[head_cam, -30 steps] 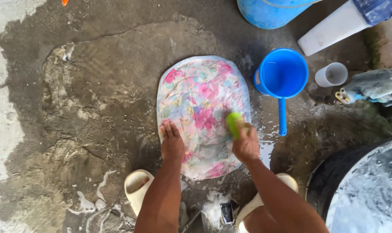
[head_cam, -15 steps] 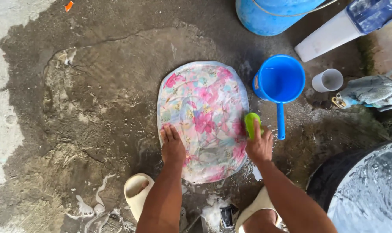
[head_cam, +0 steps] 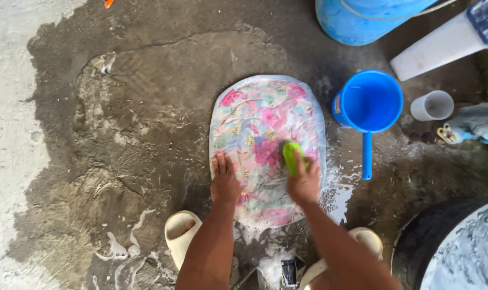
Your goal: Scrubbing a floral-patterned cloth or mat with a brush and water.
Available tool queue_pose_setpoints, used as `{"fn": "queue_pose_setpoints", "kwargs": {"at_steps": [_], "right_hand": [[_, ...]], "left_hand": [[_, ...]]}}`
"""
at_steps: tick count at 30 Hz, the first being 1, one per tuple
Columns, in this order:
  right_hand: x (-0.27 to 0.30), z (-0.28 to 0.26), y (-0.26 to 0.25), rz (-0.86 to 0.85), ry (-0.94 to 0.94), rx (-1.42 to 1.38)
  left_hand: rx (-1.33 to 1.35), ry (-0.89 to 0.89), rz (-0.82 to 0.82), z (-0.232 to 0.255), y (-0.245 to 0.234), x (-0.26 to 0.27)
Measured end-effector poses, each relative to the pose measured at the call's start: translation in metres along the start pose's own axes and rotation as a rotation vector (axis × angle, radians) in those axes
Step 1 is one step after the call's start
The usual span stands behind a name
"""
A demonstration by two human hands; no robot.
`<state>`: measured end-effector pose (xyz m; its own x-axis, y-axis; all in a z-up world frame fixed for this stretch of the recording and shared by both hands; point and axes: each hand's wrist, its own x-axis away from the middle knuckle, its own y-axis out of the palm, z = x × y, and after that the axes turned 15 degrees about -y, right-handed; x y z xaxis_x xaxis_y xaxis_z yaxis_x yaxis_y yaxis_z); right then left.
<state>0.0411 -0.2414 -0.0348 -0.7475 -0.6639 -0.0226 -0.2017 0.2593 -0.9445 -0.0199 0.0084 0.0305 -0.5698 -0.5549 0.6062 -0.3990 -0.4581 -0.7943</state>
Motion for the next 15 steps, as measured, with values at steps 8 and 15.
{"fn": "queue_pose_setpoints", "kwargs": {"at_steps": [8,15], "right_hand": [[-0.055,-0.086,-0.074,-0.464,-0.17,-0.336],[-0.087,-0.034,-0.001,0.175,-0.158,-0.076]], "left_hand": [[-0.026,0.015,-0.121,-0.024,-0.005,-0.014],[-0.02,0.139,0.078,-0.03,0.035,-0.027]]}}
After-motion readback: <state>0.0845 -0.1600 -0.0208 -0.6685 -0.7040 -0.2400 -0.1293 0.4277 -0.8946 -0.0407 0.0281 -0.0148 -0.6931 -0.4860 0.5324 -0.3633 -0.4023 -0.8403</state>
